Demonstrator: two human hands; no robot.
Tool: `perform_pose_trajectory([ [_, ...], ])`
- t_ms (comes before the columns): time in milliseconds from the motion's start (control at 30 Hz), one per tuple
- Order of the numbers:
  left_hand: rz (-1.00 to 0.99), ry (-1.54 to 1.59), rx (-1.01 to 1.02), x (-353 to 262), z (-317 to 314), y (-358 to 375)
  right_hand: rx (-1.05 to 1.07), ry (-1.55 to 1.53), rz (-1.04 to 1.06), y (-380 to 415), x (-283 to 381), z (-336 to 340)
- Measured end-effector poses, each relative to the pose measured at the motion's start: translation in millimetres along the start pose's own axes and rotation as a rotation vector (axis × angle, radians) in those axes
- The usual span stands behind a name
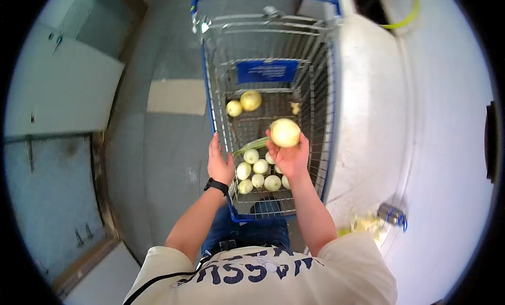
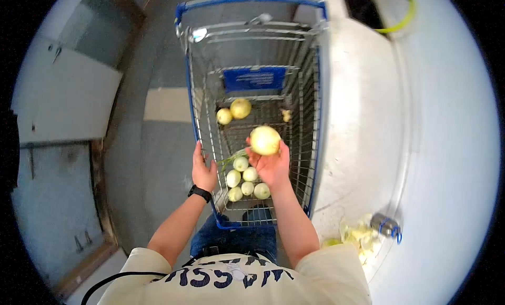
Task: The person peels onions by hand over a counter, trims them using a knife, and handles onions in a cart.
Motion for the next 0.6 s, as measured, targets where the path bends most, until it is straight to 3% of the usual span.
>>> perform_pose_trajectory([
  [67, -0.065, 0.027, 0.004, -11, 7, 14, 0.087, -0.025, -0.010, 62, -8, -31],
  [100, -0.039, 0.182, 0.061, 3, -1, 21, 0.134, -0.064, -0.007, 88, -10, -42],
  [167, 0.054, 0.301, 0.337, -25, 34, 45, 0.163, 0.027, 0.145, 149, -18, -54],
  [233, -0.195, 0.600, 0.590, -104, 97, 86, 0.121, 0.113, 0.349, 205, -34, -79],
  [300, -0.590, 0.538, 0.547, -177, 158, 127, 0.206, 0.141, 0.488, 260, -59, -97],
  [367, -1.081, 0.348, 0.349, -229, 202, 168, 0.243, 0.203, 0.666, 312, -81, -112],
  [400, -1.236, 0.345, 0.286, -250, 217, 192, 0.293, 0.197, 0.747, 340, -90, -119],
  [500, -1.385, 0.390, 0.529, -279, 215, 247, 0.200, 0.324, 0.967, 421, -117, -144],
  [533, -1.453, 0.464, 0.504, -285, 217, 264, 0.282, 0.340, 0.945, 444, -119, -138],
  [600, -1.248, 0.715, 0.789, -287, 205, 305, 0.330, 0.599, 1.147, 493, -117, -117],
])
Point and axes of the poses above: each hand's wrist, its own y-axis away from the middle knuckle, its own z-axis out of the back of the hand, x = y × z, the point moved 4 cm from there along -y, towards the middle knuckle, and after that the axes turned 14 degrees about -y, right-handed, at the moved point
